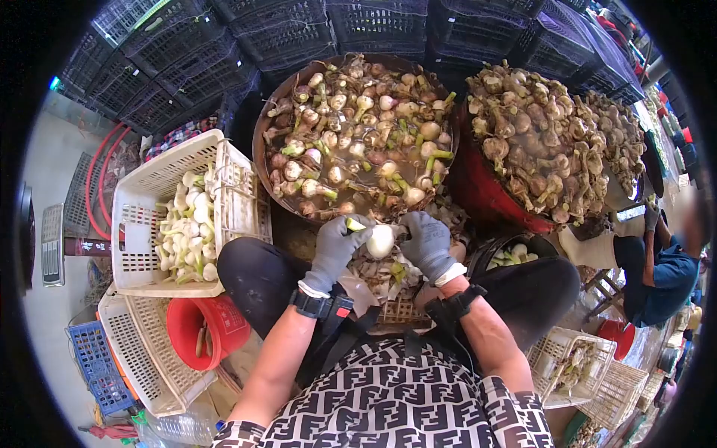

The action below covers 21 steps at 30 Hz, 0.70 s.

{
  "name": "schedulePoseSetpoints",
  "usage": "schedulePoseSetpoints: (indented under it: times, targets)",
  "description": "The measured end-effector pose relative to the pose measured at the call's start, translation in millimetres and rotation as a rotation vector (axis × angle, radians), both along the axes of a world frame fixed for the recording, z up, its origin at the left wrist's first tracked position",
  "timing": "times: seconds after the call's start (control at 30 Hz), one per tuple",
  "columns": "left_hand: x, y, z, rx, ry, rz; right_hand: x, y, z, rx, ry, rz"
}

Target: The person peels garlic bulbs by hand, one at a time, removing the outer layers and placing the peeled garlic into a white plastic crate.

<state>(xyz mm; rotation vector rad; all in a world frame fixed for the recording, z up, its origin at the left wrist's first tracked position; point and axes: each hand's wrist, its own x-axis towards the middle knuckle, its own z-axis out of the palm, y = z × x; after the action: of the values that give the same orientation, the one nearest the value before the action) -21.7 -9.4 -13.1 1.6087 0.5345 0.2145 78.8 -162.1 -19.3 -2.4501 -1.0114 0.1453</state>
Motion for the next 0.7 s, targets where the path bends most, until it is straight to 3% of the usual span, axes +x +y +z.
schedulePoseSetpoints:
  times: [0.03,0.1,0.13,0.17,0.23,0.27,0.33,0.37,0.43,0.5,0.57,0.63,0.67,0.7]
  targets:
    - [-1,3,3,0.0,-0.001,0.0,4,-4,-6,0.0,-0.001,0.0]
    - [-5,6,9,-0.234,-0.147,-0.123,12,-12,-17,-0.224,0.008,-0.097]
    - [-5,6,13,-0.235,-0.149,-0.126,17,-12,-12,-0.407,0.142,-0.068]
    - [-4,6,17,-0.237,-0.155,-0.125,21,-13,-11,-0.408,0.141,-0.069]
    - [-5,5,25,-0.24,-0.158,-0.122,24,-15,-6,-0.695,0.443,0.043]
    - [-5,5,30,-0.187,-0.148,-0.094,20,-18,-3,-0.697,0.443,0.045]
    - [-4,2,28,-0.137,-0.135,-0.063,9,-25,6,-0.011,0.56,0.091]
    - [-2,-2,22,-0.185,-0.139,-0.062,4,-21,14,-0.012,0.563,0.092]
    - [4,-13,22,-0.224,-0.043,-0.114,-4,-10,26,0.485,0.825,0.167]
    - [12,-15,17,-0.099,-0.084,-0.156,8,-19,20,0.369,0.805,0.13]
    - [13,0,45,-0.008,-0.102,-0.08,36,-37,18,0.284,0.719,0.174]
    - [8,31,53,0.189,-0.132,0.024,71,-61,32,-0.209,0.368,0.102]
    - [5,41,62,0.031,-0.137,0.138,84,-67,46,-0.586,0.279,0.115]
    - [2,54,64,0.034,-0.166,0.168,94,-68,55,-0.959,0.179,0.126]
